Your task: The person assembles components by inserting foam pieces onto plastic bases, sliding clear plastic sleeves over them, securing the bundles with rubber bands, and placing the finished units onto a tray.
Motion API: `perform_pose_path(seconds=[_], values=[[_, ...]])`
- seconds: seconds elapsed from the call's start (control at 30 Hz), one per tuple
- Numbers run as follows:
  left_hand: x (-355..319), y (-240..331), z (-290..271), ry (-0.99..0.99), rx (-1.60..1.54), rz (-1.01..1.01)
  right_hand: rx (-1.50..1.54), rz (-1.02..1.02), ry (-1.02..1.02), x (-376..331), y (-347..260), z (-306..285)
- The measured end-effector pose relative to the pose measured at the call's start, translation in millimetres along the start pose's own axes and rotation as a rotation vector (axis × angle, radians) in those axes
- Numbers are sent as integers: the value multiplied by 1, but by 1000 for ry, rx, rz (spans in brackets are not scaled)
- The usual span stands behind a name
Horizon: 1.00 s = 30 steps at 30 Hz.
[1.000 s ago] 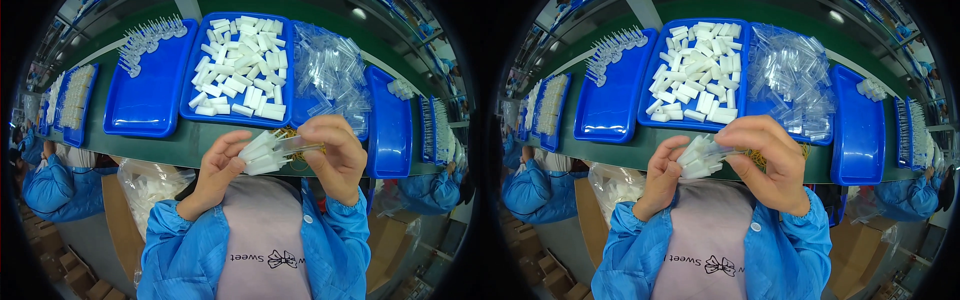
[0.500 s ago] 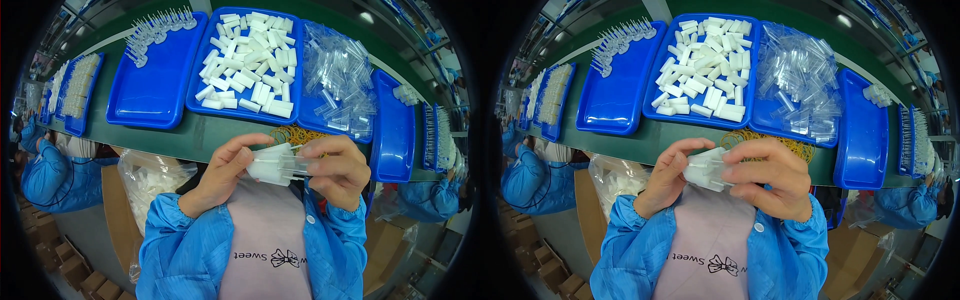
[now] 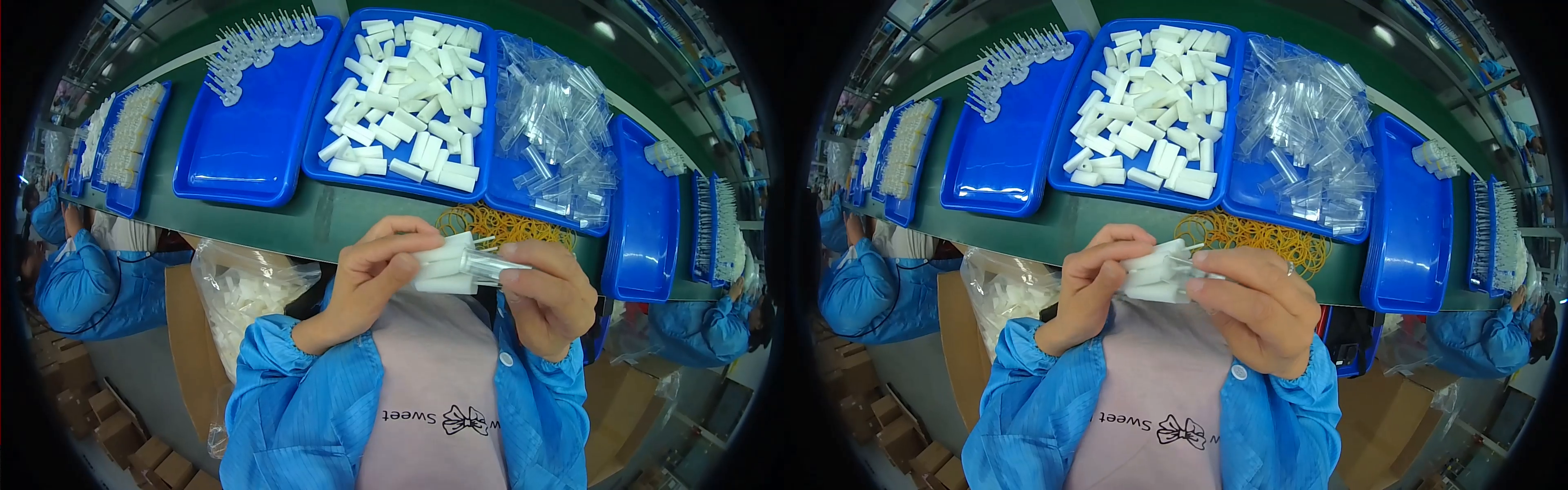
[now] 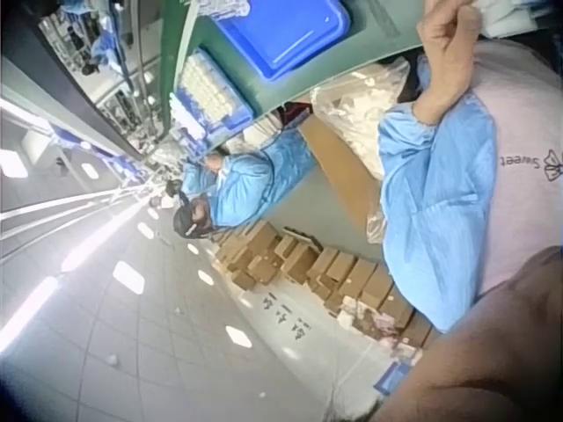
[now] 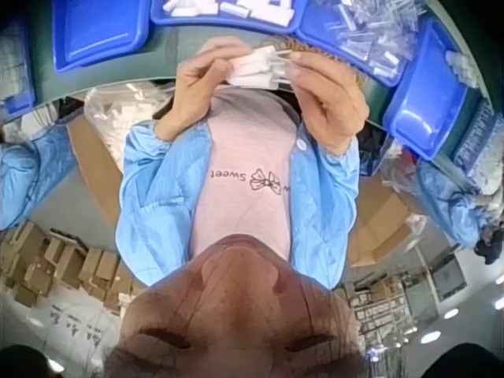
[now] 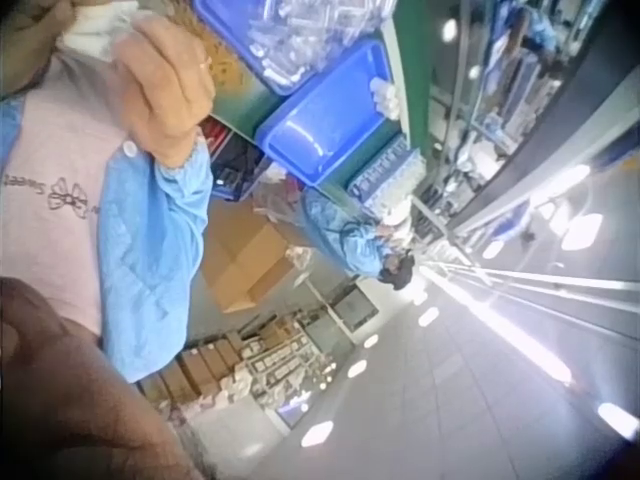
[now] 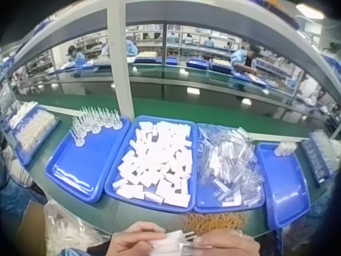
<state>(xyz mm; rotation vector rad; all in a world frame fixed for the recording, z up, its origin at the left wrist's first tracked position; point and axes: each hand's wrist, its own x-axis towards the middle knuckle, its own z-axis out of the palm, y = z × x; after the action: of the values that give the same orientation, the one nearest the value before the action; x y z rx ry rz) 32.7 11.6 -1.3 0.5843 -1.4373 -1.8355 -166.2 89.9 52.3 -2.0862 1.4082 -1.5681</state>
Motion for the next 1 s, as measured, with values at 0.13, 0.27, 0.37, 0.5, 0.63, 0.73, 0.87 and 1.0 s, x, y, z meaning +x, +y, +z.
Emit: perform_pose_path(seconds=[0.13,0.27,0.37,0.5,0.63,0.73,0.87,1.0], values=[[-2,3,-3,-68,90,-5,47,84,57,-4,0,2],[0,2,-2,-102,4,-2,213,149,145,-10,3,7],[1,5,-2,-136,44,-16,282,168,173,-17,6,10],[6,8,-1,-184,112,32,303,187,215,-20,9,11],[8,11,-3,-237,109,24,308,186,223,-20,11,11],[10,16,-4,-263,106,9,375,196,228,-16,8,11],[10,15,-5,-291,90,2,438,227,226,-15,7,11],[9,13,-5,-290,75,-4,450,228,197,-16,6,10]])
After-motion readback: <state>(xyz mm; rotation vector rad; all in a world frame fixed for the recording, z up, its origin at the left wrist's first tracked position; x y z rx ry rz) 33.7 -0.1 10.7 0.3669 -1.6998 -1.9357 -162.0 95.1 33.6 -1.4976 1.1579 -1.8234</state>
